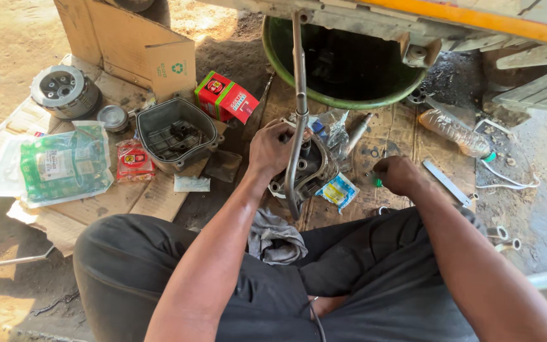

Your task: The person sits on the ground and uses a T-handle wrench to tighten bolts on a disassembled engine cylinder head. They then use a screwdriver to adjust internal components and a hammer to tap a metal rod into place within the assembly.

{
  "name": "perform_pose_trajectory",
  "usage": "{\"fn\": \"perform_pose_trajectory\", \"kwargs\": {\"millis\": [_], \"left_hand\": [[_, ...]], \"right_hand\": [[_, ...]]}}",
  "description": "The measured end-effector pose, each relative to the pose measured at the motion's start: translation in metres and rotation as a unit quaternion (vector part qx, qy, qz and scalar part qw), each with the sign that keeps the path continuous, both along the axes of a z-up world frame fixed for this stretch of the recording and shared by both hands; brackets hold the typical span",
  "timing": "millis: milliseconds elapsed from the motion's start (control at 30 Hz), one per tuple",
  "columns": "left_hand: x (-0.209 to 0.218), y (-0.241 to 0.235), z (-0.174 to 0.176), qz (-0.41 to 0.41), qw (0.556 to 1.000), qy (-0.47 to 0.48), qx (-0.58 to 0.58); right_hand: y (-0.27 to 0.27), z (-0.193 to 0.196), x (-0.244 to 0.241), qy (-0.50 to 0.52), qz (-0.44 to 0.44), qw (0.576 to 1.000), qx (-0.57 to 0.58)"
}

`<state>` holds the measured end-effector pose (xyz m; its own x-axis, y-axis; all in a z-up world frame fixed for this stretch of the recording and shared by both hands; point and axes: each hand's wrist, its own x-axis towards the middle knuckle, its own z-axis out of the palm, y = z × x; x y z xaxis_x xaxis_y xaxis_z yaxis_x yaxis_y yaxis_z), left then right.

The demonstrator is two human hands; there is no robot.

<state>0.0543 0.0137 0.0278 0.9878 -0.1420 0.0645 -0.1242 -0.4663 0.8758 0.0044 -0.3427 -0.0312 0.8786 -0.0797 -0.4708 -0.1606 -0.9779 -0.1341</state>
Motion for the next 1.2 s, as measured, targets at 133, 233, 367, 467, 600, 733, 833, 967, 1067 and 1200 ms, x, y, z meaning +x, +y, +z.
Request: {"fn": "perform_pose_trajectory", "kwargs": {"millis": [133,233,367,467,600,733,833,967,1067,1200], "left_hand": [[-0.002,0.005,-0.001,-0.017,0.993,-0.064,-0.096],[0.002,0.003,0.001,0.000,0.995,-0.004,-0.095],[0.002,0.006,0.003,-0.009,0.994,0.007,-0.108],[0.000,0.006,0.005,-0.008,0.994,0.012,-0.112],[-0.001,0.004,0.011,0.010,0.994,0.052,-0.100],[0.000,0.004,0.014,0.025,0.997,0.035,-0.057],[0.002,0.002,0.014,0.022,0.998,0.036,-0.051],[0.000,0.003,0.013,0.024,0.998,0.023,-0.048],[0.000,0.003,0.012,0.025,0.998,0.047,-0.043],[-0.001,0.005,0.013,0.027,0.998,0.018,-0.046]], "right_hand": [[0.009,-0.007,-0.001,-0.028,0.022,0.999,-0.018],[0.035,0.017,0.002,-0.006,0.023,0.998,-0.065],[0.051,0.034,0.003,0.014,-0.004,0.998,-0.066],[0.055,0.034,0.003,0.037,0.035,0.990,-0.129],[0.059,0.046,0.008,-0.027,-0.082,0.993,0.078],[0.059,0.077,0.003,-0.071,-0.271,0.794,0.539],[0.072,0.090,0.005,-0.038,-0.292,0.663,0.688],[0.089,0.093,0.008,-0.014,-0.313,0.613,0.725],[0.094,0.092,0.009,0.009,-0.312,0.610,0.729],[0.101,0.096,0.016,0.024,-0.294,0.646,0.704]]}}
